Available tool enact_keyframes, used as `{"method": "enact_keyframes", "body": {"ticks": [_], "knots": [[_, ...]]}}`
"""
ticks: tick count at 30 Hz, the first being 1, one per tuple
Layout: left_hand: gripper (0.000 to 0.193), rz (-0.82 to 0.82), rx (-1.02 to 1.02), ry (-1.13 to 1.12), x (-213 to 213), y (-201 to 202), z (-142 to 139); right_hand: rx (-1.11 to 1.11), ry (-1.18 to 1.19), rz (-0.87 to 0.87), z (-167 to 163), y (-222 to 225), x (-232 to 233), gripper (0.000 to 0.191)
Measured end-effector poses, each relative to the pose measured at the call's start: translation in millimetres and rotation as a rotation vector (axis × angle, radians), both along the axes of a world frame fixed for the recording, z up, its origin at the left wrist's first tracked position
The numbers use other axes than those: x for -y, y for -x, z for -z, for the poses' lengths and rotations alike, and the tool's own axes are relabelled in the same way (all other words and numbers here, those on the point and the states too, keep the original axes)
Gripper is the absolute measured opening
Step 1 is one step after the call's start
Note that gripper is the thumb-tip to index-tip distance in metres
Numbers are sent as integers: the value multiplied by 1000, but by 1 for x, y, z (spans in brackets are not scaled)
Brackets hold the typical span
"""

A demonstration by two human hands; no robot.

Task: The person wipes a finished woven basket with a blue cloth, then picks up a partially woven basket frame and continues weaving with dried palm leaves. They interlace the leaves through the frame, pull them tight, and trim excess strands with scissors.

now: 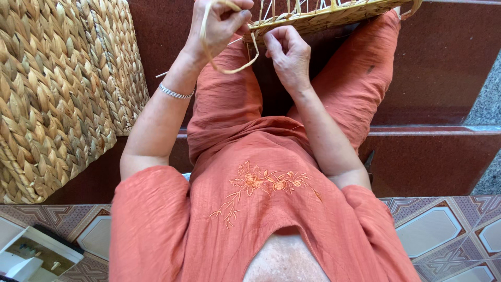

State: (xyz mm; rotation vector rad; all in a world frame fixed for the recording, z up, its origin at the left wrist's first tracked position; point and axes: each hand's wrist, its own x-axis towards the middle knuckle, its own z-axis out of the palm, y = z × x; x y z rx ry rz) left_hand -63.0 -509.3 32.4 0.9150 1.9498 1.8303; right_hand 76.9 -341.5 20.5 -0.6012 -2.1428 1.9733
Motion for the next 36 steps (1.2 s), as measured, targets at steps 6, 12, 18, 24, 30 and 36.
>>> {"method": "enact_keyframes", "body": {"ticks": [6, 12, 18, 24, 30, 36], "knots": [[8, 53, 349, 93, -7, 5, 13, -51, 37, 79, 24, 7, 9, 15], [7, 156, 146, 182, -6, 11, 8, -37, -276, 138, 25, 13, 13, 24], [10, 108, 208, 263, -14, 9, 2, -56, -189, 125, 24, 11, 13, 25], [11, 190, -105, 320, -23, 20, 21, -27, -206, 185, 34, 11, 19, 21], [14, 173, -165, 399, -23, 18, 41, -165, -199, 173, 33, 6, 20, 15], [26, 160, 52, 347, -19, 18, 43, -207, -318, 126, 15, 2, 23, 18]]}}
